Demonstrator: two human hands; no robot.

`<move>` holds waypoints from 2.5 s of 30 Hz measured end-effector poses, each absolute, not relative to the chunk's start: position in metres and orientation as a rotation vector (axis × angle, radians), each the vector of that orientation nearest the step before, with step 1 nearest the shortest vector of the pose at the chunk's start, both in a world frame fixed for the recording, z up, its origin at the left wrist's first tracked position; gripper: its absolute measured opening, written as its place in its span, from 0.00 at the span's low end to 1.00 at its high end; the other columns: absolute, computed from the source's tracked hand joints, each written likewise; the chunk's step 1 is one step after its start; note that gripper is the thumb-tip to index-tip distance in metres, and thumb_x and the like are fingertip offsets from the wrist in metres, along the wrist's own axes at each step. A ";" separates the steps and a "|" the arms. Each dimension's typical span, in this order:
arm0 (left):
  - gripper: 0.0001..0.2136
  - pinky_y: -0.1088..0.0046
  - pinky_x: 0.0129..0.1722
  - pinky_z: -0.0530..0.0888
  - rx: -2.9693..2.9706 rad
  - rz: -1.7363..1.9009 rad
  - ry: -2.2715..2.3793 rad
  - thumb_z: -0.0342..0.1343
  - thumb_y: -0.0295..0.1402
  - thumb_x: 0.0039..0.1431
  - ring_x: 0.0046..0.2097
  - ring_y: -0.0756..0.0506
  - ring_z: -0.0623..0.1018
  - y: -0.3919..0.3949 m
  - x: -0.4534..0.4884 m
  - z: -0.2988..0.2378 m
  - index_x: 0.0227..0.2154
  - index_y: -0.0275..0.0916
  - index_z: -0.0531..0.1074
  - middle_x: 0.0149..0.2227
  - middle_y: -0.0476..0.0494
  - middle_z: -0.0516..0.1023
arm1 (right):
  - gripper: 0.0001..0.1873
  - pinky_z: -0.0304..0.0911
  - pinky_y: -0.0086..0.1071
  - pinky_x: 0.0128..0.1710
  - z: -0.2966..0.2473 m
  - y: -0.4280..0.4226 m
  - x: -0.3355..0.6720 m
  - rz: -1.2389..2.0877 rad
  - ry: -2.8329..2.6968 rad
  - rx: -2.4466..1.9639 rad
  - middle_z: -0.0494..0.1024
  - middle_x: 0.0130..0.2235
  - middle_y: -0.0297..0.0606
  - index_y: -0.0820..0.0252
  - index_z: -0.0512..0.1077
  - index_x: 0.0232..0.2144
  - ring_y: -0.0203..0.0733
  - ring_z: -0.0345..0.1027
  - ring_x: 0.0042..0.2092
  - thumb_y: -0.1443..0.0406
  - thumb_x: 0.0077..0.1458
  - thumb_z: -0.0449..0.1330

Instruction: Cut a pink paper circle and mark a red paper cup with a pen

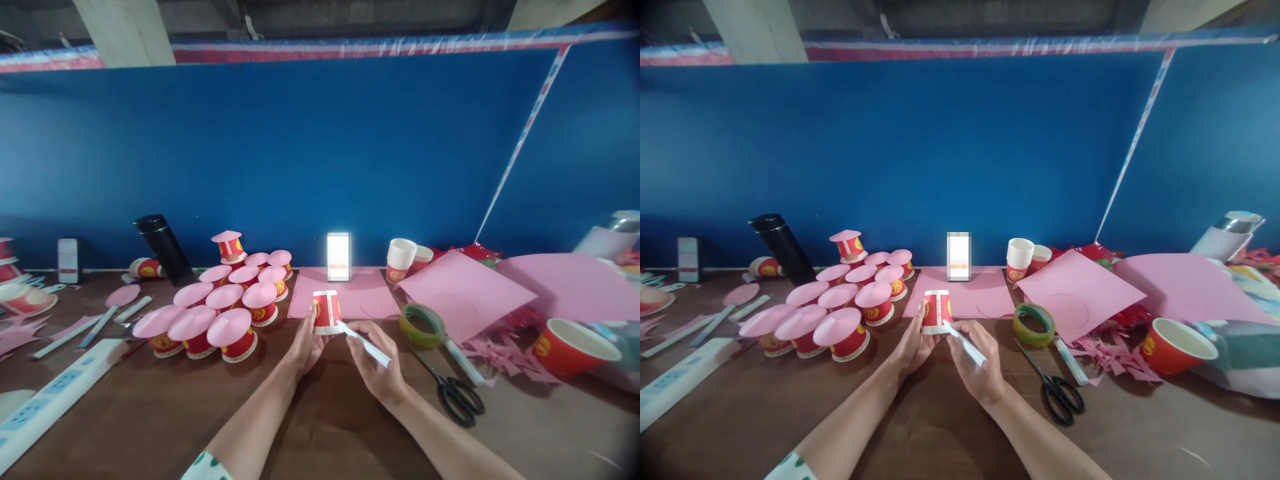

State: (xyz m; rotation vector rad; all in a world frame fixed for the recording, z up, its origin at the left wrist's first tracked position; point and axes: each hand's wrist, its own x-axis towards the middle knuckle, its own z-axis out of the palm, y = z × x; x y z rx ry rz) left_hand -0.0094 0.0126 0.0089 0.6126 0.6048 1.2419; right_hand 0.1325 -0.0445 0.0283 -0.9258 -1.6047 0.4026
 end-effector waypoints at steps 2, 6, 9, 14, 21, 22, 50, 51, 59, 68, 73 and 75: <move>0.15 0.66 0.47 0.68 0.630 1.240 0.607 0.51 0.44 0.55 0.45 0.43 0.74 0.012 -0.009 0.010 0.37 0.37 0.70 0.40 0.42 0.76 | 0.06 0.65 0.31 0.34 0.032 -0.044 0.132 0.369 -1.639 -0.901 0.73 0.32 0.39 0.59 0.70 0.35 0.39 0.69 0.32 0.66 0.55 0.55; 0.16 0.68 0.46 0.68 0.668 1.245 0.590 0.52 0.45 0.54 0.44 0.44 0.74 0.011 -0.009 0.009 0.37 0.37 0.70 0.39 0.42 0.76 | 0.08 0.66 0.33 0.36 0.032 -0.043 0.132 0.349 -1.680 -0.886 0.75 0.34 0.40 0.59 0.70 0.38 0.41 0.69 0.35 0.66 0.55 0.54; 0.16 0.69 0.45 0.68 0.709 1.256 0.585 0.52 0.44 0.54 0.44 0.45 0.74 0.011 -0.009 0.007 0.37 0.37 0.69 0.38 0.42 0.76 | 0.09 0.66 0.34 0.37 0.030 -0.042 0.132 0.369 -1.709 -0.868 0.75 0.34 0.40 0.58 0.70 0.39 0.41 0.69 0.35 0.67 0.55 0.54; 0.16 0.70 0.43 0.68 0.723 1.266 0.614 0.52 0.46 0.54 0.42 0.46 0.74 0.010 -0.008 0.008 0.35 0.37 0.68 0.37 0.43 0.75 | 0.10 0.65 0.34 0.38 0.028 -0.041 0.133 0.383 -1.714 -0.847 0.74 0.35 0.40 0.58 0.71 0.39 0.41 0.69 0.36 0.69 0.55 0.55; 0.18 0.69 0.41 0.68 0.723 1.265 0.656 0.51 0.48 0.53 0.38 0.46 0.74 0.010 -0.007 0.007 0.35 0.37 0.68 0.34 0.43 0.75 | 0.09 0.65 0.34 0.38 0.029 -0.040 0.132 0.386 -1.730 -0.846 0.74 0.35 0.39 0.58 0.71 0.39 0.41 0.68 0.36 0.70 0.55 0.55; 0.18 0.69 0.42 0.68 0.721 1.276 0.656 0.51 0.48 0.53 0.38 0.46 0.74 0.010 -0.007 0.006 0.35 0.37 0.68 0.34 0.43 0.75 | 0.09 0.65 0.34 0.37 0.029 -0.040 0.132 0.386 -1.734 -0.838 0.74 0.34 0.39 0.58 0.71 0.38 0.40 0.68 0.35 0.70 0.55 0.55; 0.19 0.65 0.47 0.68 0.693 1.270 0.632 0.51 0.47 0.53 0.46 0.42 0.73 0.012 -0.009 0.004 0.40 0.37 0.69 0.42 0.40 0.75 | 0.07 0.66 0.33 0.36 0.031 -0.039 0.134 0.338 -1.681 -0.898 0.74 0.32 0.39 0.59 0.71 0.35 0.40 0.69 0.34 0.67 0.56 0.53; 0.19 0.66 0.47 0.68 0.692 1.268 0.629 0.50 0.48 0.54 0.46 0.42 0.73 0.012 -0.009 0.003 0.41 0.38 0.69 0.43 0.40 0.75 | 0.07 0.66 0.32 0.36 0.031 -0.039 0.134 0.338 -1.694 -0.890 0.74 0.31 0.38 0.59 0.71 0.34 0.40 0.69 0.33 0.67 0.56 0.53; 0.22 0.66 0.46 0.69 0.730 1.265 0.655 0.51 0.47 0.53 0.46 0.41 0.74 0.010 -0.007 0.007 0.43 0.35 0.68 0.43 0.38 0.75 | 0.06 0.65 0.32 0.36 0.030 -0.038 0.134 0.372 -1.643 -0.913 0.74 0.33 0.39 0.59 0.70 0.34 0.40 0.69 0.34 0.67 0.56 0.53; 0.22 0.63 0.48 0.68 0.681 1.264 0.654 0.50 0.47 0.54 0.46 0.41 0.74 0.009 -0.008 0.008 0.44 0.34 0.68 0.42 0.37 0.75 | 0.06 0.65 0.32 0.37 0.031 -0.038 0.135 0.400 -1.636 -0.913 0.74 0.33 0.39 0.59 0.70 0.35 0.40 0.68 0.35 0.67 0.56 0.53; 0.22 0.63 0.48 0.68 0.669 1.282 0.651 0.51 0.47 0.54 0.46 0.41 0.74 0.011 -0.009 0.006 0.45 0.35 0.68 0.43 0.37 0.75 | 0.06 0.65 0.32 0.36 0.030 -0.038 0.135 0.402 -1.658 -0.910 0.74 0.31 0.38 0.59 0.70 0.34 0.39 0.68 0.33 0.67 0.56 0.53; 0.22 0.63 0.47 0.68 0.670 1.277 0.640 0.51 0.47 0.54 0.46 0.41 0.74 0.012 -0.009 0.005 0.44 0.36 0.68 0.42 0.37 0.75 | 0.06 0.65 0.32 0.36 0.030 -0.038 0.135 0.398 -1.624 -0.914 0.74 0.32 0.39 0.59 0.70 0.34 0.39 0.68 0.34 0.67 0.56 0.53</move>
